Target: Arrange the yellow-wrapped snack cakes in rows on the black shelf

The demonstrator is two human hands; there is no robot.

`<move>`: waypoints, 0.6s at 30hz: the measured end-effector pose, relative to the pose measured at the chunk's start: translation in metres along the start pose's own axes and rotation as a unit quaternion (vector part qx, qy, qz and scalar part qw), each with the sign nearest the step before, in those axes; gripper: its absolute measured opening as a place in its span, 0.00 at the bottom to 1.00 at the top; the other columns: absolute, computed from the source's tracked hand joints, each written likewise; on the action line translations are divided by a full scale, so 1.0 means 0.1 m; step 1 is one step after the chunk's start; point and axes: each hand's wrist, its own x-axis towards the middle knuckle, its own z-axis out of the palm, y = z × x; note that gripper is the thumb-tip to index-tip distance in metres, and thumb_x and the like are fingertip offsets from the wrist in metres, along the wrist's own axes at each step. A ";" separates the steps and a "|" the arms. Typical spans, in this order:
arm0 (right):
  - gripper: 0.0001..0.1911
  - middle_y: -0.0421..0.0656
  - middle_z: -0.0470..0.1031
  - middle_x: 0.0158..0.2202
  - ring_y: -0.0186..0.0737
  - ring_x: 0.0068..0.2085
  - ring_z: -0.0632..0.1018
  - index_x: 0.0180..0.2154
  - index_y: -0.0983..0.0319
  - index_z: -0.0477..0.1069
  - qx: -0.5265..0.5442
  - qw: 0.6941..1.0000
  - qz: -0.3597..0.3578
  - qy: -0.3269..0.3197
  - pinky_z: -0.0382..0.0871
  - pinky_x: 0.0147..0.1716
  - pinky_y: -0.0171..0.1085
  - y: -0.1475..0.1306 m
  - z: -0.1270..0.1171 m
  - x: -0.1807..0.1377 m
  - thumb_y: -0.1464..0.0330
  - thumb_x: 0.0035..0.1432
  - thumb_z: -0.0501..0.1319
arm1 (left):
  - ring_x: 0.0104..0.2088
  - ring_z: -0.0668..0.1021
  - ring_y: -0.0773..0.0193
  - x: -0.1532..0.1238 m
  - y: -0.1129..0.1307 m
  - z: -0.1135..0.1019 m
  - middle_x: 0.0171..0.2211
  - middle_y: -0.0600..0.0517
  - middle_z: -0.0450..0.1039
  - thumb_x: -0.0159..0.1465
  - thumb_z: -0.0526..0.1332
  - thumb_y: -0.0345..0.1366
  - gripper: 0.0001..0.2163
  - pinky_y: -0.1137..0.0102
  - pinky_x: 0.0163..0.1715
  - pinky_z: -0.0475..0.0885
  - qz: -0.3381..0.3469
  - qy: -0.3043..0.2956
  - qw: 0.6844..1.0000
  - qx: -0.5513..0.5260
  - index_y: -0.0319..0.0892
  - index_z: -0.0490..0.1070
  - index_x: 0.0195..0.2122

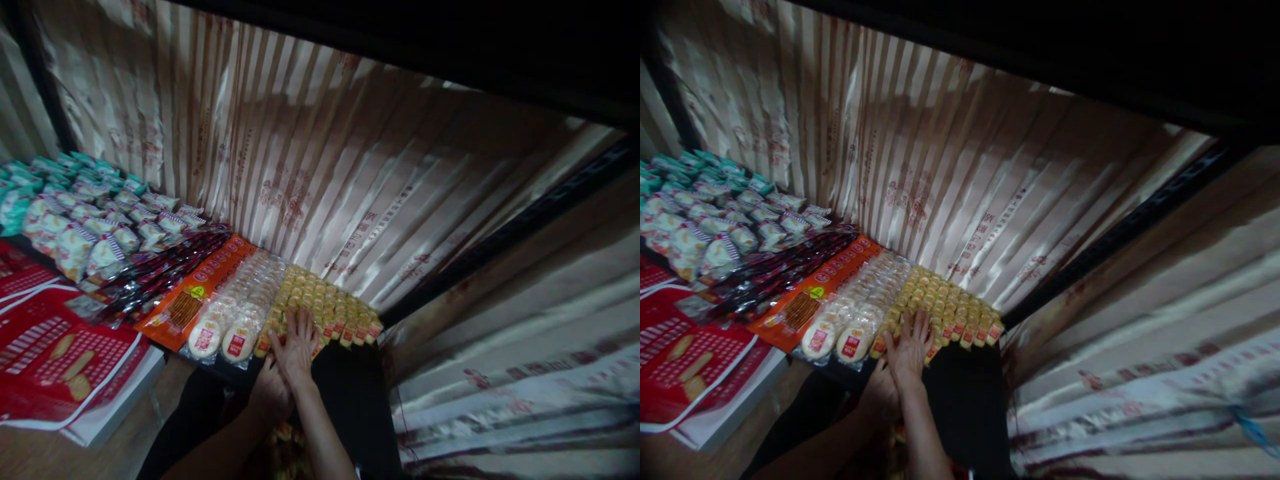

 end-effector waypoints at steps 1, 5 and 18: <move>0.33 0.49 0.48 0.65 0.50 0.65 0.45 0.60 0.59 0.55 -0.004 1.000 -0.002 -0.005 0.38 0.59 0.52 0.01 0.00 0.02 0.50 0.57 0.49 | 0.48 0.72 0.56 0.00 0.00 -0.01 0.48 0.46 0.73 0.62 0.49 0.38 0.18 0.56 0.50 0.61 -0.001 0.010 1.000 -0.008 0.44 0.67 0.51; 0.32 0.51 0.47 0.65 0.51 0.65 0.46 0.60 0.60 0.55 -0.019 0.999 -0.002 -0.025 0.39 0.59 0.52 0.04 0.01 0.08 0.51 0.58 0.49 | 0.46 0.73 0.55 0.02 0.01 -0.04 0.45 0.49 0.75 0.61 0.49 0.36 0.17 0.55 0.49 0.59 -0.008 0.031 0.999 -0.035 0.47 0.69 0.49; 0.28 0.51 0.51 0.64 0.49 0.65 0.48 0.58 0.61 0.59 -0.024 0.999 -0.004 -0.026 0.41 0.60 0.50 -0.02 -0.08 0.06 0.56 0.59 0.51 | 0.49 0.70 0.50 0.02 0.00 -0.06 0.45 0.49 0.74 0.59 0.54 0.38 0.18 0.44 0.55 0.50 -0.035 0.020 0.999 -0.027 0.51 0.68 0.51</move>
